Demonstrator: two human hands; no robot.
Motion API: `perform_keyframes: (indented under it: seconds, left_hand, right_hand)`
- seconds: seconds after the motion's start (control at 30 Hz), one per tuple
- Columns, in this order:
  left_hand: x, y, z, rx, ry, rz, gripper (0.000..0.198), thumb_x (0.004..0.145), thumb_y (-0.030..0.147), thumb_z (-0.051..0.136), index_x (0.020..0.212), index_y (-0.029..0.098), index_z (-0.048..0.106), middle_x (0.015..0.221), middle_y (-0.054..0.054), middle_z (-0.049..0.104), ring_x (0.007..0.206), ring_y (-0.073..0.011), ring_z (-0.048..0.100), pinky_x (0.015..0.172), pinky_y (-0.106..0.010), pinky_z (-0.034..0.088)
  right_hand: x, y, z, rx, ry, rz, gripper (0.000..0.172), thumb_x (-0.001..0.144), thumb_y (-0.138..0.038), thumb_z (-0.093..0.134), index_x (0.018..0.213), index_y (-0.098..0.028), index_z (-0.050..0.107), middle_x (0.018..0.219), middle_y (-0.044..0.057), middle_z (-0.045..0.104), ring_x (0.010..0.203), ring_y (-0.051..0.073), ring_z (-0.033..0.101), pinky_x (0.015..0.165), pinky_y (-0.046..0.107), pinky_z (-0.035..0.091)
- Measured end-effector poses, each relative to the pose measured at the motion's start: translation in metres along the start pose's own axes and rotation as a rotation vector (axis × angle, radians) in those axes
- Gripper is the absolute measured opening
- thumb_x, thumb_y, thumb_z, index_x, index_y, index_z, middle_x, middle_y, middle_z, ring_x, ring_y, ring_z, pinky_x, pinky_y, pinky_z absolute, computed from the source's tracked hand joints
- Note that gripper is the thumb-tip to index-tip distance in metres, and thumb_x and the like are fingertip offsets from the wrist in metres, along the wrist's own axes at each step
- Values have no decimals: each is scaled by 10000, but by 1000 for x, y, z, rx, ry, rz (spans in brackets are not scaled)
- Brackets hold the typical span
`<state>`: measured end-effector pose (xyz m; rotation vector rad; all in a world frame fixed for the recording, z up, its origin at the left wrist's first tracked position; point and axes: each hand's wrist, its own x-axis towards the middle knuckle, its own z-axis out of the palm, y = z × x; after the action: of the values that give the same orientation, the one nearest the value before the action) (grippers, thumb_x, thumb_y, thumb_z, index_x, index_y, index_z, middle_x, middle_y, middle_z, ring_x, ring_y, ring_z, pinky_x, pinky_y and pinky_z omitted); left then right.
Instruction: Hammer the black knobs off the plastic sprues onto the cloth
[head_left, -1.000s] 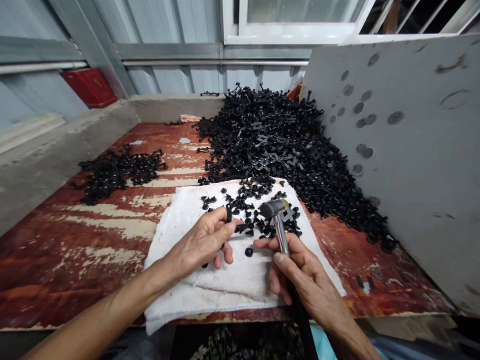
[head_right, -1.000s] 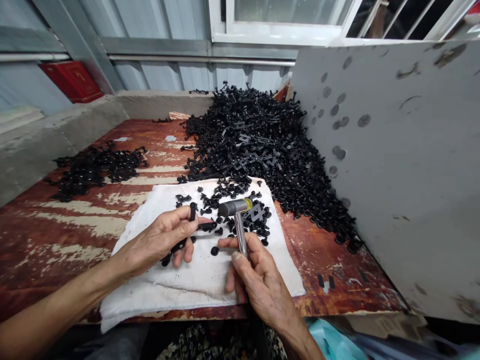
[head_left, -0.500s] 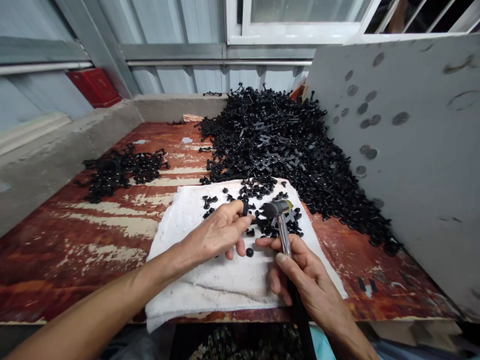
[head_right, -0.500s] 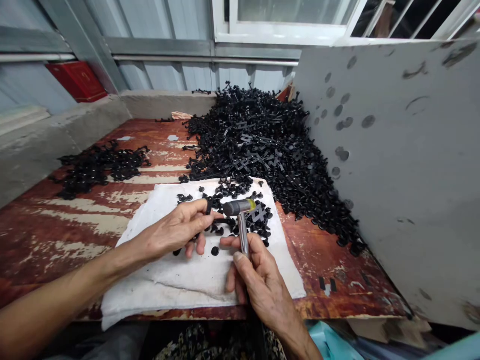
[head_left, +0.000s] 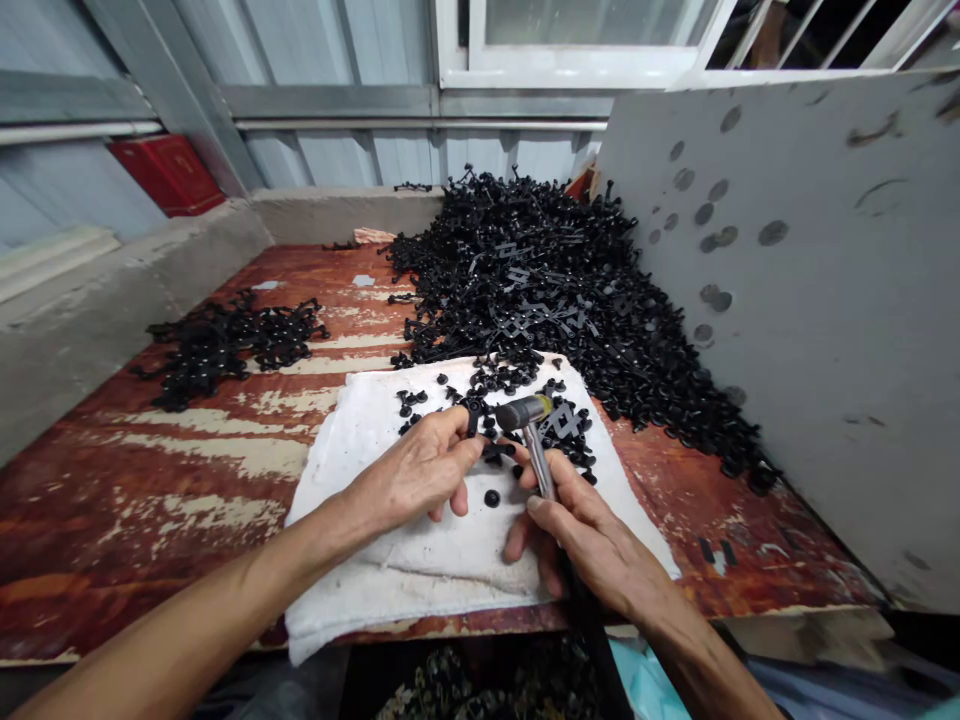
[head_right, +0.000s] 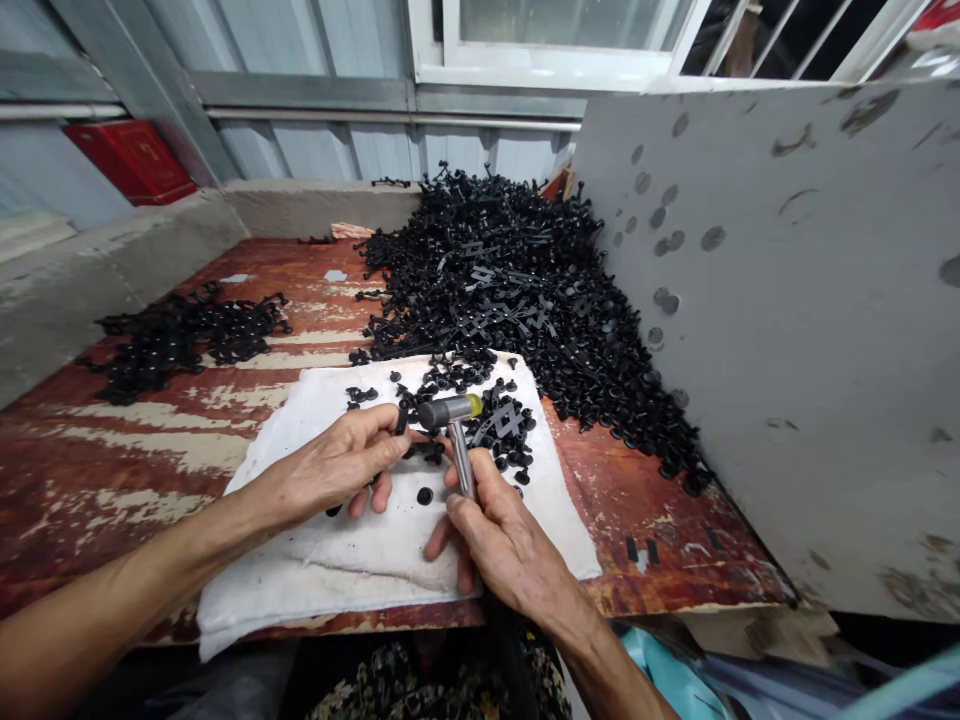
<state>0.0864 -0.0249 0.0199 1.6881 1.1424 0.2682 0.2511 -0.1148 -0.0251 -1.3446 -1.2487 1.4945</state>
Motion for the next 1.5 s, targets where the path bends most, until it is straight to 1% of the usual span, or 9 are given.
perform_keyframes:
  seconds: [0.1,0.2,0.37,0.5,0.67,0.87,1.07,1.33,1.5]
  left_hand:
    - [5,-1,-1,20,25,49,129,854,329,458,808,208,464,438,55,497,358,-112,479,315,-158,320]
    - [10,-3,-1,31,13,95,149,850,352,467,833,206,491,464,43,523,395,-125,514,331,-164,335]
    - [12,-2,-3,-4,-3,5,180,865,372,447,800,205,462,431,38,536,323,-88,416,318,-153,272]
    - [-1,-4,-12,-108,37,-5,234,834,423,497,810,191,479,494,18,591,335,-70,420,341,-156,288]
    - [-25,-15,-24,-281,59,-34,376,714,523,646,742,174,508,544,18,600,357,-54,439,334,-154,346]
    - [-37,-32,-25,-410,75,-101,427,688,543,711,661,150,548,522,19,581,366,-46,433,316,-148,367]
    - [-35,-42,-21,-497,70,-145,381,685,477,742,649,147,556,542,13,597,358,-52,447,305,-157,374]
    - [-36,-44,-23,-619,52,-245,376,609,444,792,670,124,603,532,6,553,416,-70,441,316,-172,392]
    - [-35,-44,-23,-659,68,-289,376,593,414,820,600,122,582,466,22,511,388,-58,413,303,-163,379]
  right_hand:
    - [2,-7,0,-19,-8,38,110,865,-274,409,971,-246,402,684,-39,677,355,74,441,364,169,343]
    - [2,-10,0,-5,-3,45,126,838,-252,408,964,-246,403,690,-41,677,329,69,435,349,172,328]
    - [1,-6,-1,16,33,17,177,840,-251,412,1016,-243,430,767,-22,693,335,70,450,355,188,353]
    - [0,-2,-1,38,23,-12,170,851,-247,408,1015,-238,452,741,-27,687,348,74,459,355,186,353]
    - [-2,2,-1,52,31,-32,178,877,-278,424,1045,-228,451,747,-13,685,374,82,472,369,195,365]
    - [-7,6,-2,41,-46,-58,88,865,-218,438,944,-232,476,790,8,665,529,117,498,463,222,410]
    - [-7,6,-4,1,-62,-78,299,900,-251,440,1189,-209,504,778,15,652,520,121,461,477,240,413]
    - [-7,22,-8,209,-19,-117,113,946,-272,432,1013,-232,515,656,-15,627,459,115,480,431,222,367]
    - [-6,21,-5,278,19,-156,56,910,-266,512,947,-229,531,969,40,656,451,67,465,393,202,347]
